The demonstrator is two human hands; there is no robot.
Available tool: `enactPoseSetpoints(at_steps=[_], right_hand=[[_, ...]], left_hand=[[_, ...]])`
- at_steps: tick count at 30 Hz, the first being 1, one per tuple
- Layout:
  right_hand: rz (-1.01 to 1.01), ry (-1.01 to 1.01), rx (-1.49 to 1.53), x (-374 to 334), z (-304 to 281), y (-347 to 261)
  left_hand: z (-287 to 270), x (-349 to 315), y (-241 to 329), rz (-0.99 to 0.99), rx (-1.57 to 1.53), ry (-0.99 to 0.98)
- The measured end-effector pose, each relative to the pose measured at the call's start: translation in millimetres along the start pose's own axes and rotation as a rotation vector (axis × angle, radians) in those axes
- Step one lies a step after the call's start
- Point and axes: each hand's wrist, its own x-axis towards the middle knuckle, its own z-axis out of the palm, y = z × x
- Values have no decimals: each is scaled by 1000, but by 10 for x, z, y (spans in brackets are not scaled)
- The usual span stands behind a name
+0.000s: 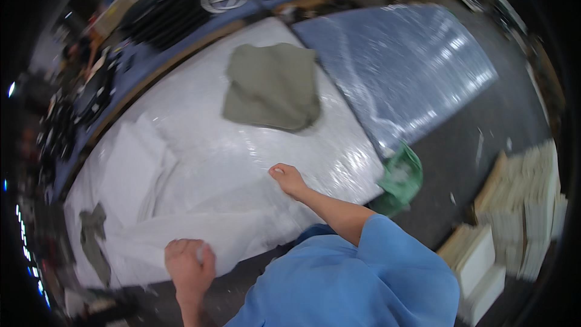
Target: The person folds white foam sheets on a workbench, aligning edges and pressing folds. They handle multiple sheets one at a time, stacking them after folding. The person also briefly touches their face during the task.
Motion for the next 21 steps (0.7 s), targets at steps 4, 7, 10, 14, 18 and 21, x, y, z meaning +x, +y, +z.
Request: enactPoseSetpoints(at_steps=[4, 7, 10, 14, 18, 21], right_hand=[[74, 414, 160, -710, -764, 875], [302, 635, 276, -1408, -1296, 1309], [230, 981, 459, -1910, -1926, 1699], [39, 1238, 648, -2070, -2784, 1667], [-109, 1454, 490, -1673, -3437, 1374], [52, 1640, 201, -1333, -3894, 1323]], left_hand=[[-15, 110, 77, 81, 15, 36], [54, 56, 0, 114, -4, 79], [55, 81, -19, 141, -41, 105], [94, 132, -15, 129, -62, 103], [120, 179, 1, 113, -64, 141], [131, 268, 11, 109, -86, 139]])
